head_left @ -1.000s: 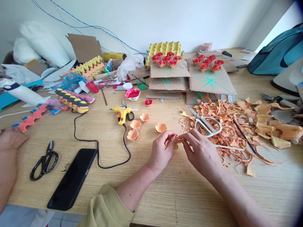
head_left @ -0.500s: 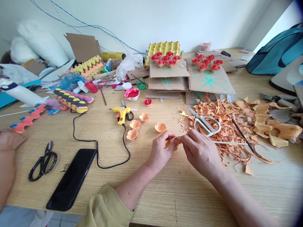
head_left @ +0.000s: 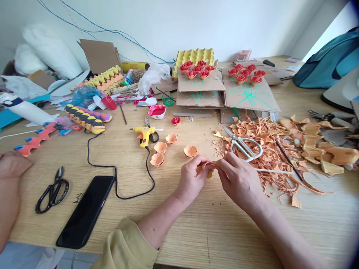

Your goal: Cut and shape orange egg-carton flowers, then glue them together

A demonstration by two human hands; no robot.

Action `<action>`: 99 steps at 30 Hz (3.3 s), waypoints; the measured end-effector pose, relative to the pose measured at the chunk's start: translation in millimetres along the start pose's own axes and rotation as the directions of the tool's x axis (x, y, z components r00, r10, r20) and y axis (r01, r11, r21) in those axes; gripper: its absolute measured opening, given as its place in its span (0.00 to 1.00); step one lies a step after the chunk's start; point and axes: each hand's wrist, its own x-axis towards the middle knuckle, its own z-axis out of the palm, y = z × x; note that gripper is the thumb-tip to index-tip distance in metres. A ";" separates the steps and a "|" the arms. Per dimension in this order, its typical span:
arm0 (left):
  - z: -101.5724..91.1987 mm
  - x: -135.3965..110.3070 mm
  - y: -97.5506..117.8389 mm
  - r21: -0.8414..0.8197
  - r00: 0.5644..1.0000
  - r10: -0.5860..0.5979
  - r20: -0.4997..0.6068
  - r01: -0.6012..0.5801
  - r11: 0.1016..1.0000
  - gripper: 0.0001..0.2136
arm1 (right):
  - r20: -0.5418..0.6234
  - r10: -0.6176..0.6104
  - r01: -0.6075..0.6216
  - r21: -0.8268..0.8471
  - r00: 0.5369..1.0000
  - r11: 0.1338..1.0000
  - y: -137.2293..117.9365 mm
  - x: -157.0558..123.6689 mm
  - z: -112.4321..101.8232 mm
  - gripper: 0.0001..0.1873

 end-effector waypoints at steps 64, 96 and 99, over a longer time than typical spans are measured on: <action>2.0 4.3 5.3 -0.357 0.996 -0.077 -0.038 0.058 0.932 0.11 | -0.050 0.091 -0.069 0.327 0.995 0.943 1.1 4.0 3.3 0.11; -5.0 3.0 -5.3 -0.202 0.984 -0.128 -0.127 0.101 0.974 0.14 | -0.094 0.056 -0.032 0.236 0.994 0.971 -6.7 10.7 3.2 0.11; -5.7 5.6 -3.4 -0.274 0.967 -0.224 -0.119 0.185 0.944 0.19 | -0.106 0.036 -0.018 0.161 0.994 0.987 -6.2 12.9 8.0 0.10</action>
